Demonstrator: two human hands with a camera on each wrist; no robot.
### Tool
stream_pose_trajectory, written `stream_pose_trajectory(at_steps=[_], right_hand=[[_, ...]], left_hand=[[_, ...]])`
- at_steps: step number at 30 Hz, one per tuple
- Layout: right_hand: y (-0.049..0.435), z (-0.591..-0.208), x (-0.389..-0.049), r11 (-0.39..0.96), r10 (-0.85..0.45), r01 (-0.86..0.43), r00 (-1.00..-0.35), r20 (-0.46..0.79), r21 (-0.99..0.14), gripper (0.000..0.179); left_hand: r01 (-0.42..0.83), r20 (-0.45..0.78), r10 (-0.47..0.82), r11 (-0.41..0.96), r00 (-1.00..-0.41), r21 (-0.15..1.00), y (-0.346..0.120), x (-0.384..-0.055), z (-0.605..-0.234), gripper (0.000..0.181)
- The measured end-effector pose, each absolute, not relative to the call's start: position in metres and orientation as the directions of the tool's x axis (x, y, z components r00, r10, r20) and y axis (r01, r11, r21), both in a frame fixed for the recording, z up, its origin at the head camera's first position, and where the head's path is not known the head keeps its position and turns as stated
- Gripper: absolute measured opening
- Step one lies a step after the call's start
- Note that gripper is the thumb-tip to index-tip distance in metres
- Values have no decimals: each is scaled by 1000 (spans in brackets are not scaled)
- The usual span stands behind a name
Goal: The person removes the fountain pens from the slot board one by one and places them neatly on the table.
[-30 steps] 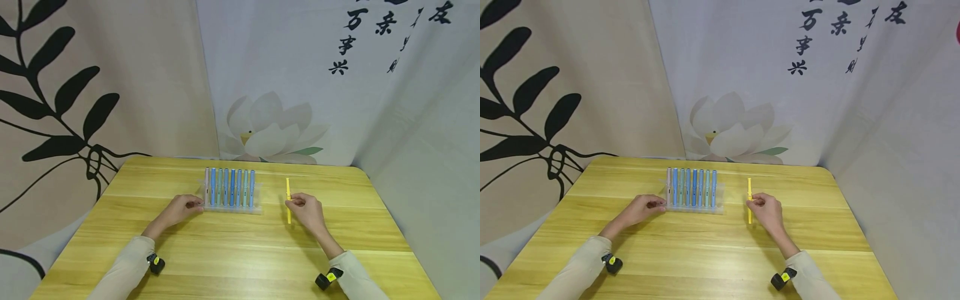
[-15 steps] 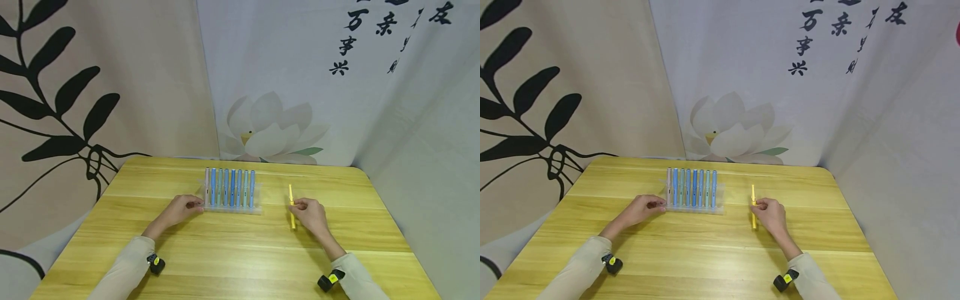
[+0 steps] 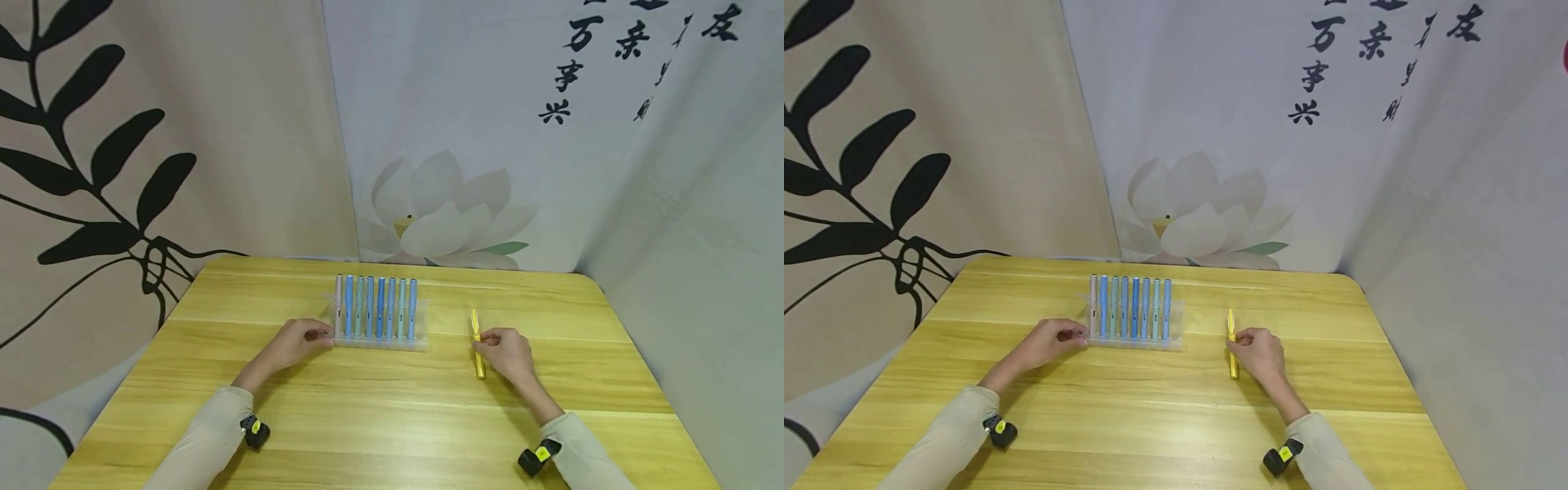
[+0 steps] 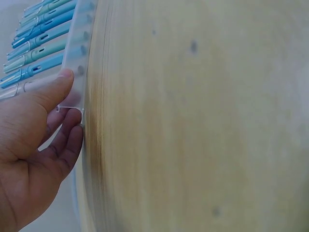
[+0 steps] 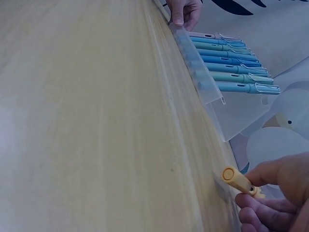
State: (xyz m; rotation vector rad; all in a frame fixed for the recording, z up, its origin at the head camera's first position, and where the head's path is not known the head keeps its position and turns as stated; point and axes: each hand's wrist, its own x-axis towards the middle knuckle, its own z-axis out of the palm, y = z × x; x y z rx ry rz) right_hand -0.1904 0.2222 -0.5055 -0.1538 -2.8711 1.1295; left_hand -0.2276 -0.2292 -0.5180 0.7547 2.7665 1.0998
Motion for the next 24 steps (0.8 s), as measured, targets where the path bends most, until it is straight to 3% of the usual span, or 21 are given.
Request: stream_pose_trajectory(at_steps=[24], right_hand=[[220, -508, -192, 769, 92, 51, -995, 31, -637, 23]], left_hand=[[407, 107, 458, 629, -882, 662, -229, -228, -518, 28]])
